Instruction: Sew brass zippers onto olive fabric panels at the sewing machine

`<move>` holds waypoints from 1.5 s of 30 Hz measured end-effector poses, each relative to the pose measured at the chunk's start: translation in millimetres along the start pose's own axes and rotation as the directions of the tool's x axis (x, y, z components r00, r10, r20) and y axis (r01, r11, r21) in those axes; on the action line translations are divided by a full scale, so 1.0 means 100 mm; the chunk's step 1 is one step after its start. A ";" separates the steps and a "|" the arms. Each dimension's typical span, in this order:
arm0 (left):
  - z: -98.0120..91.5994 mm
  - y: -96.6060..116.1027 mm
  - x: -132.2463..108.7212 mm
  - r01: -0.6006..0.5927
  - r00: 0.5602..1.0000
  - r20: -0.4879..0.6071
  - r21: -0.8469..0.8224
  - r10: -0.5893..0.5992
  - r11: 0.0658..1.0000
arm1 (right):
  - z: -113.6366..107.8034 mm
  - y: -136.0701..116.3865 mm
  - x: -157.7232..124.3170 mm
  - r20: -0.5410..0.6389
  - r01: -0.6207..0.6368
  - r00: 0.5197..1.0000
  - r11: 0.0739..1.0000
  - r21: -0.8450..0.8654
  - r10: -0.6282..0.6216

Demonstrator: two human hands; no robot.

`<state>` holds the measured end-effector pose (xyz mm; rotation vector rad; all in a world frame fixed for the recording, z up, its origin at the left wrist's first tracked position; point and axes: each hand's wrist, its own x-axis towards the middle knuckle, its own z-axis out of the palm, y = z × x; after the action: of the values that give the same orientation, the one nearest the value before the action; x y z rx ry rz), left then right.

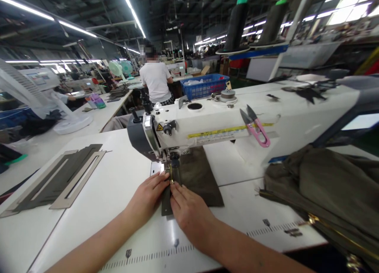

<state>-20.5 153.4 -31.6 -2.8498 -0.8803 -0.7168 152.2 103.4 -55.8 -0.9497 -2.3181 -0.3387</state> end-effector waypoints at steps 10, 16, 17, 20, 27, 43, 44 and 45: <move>0.07 -0.15 0.11 0.097 0.995 0.001 -0.110 -0.098 0.989 | 0.12 0.14 0.16 0.049 -0.037 0.998 0.999 0.016 0.036; 0.10 -0.20 0.12 0.150 0.989 0.036 -0.129 -0.147 0.980 | 0.05 0.18 0.21 0.066 -0.107 0.993 0.984 0.141 0.099; 0.08 -0.19 0.11 0.159 0.987 0.051 -0.125 -0.154 0.979 | -0.01 0.20 0.21 0.091 -0.140 0.988 0.967 0.214 0.123; -0.01 -0.11 0.07 0.139 0.986 0.101 -0.058 -0.133 0.989 | -0.16 0.26 0.23 0.169 -0.274 0.960 0.863 0.424 0.222; -0.14 0.17 -0.01 0.343 0.938 0.034 0.062 -0.346 0.937 | -0.03 0.37 0.44 0.245 -0.404 0.895 0.911 0.085 0.374; -0.10 0.09 -0.03 -0.079 0.995 -0.076 -0.127 0.069 0.989 | 0.14 0.47 0.57 0.183 -0.569 0.811 0.822 0.023 0.556; -0.09 0.08 -0.02 -0.102 0.993 -0.078 -0.115 0.094 0.988 | 0.15 0.47 0.58 0.178 -0.580 0.803 0.815 0.007 0.569; -0.08 0.07 -0.01 -0.114 0.992 -0.071 -0.102 0.107 0.988 | 0.17 0.47 0.58 0.175 -0.589 0.795 0.808 -0.011 0.581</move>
<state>-20.9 145.1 -24.7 -2.9197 -0.6898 -0.8622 145.2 175.9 -32.5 -1.6626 -2.0212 0.0604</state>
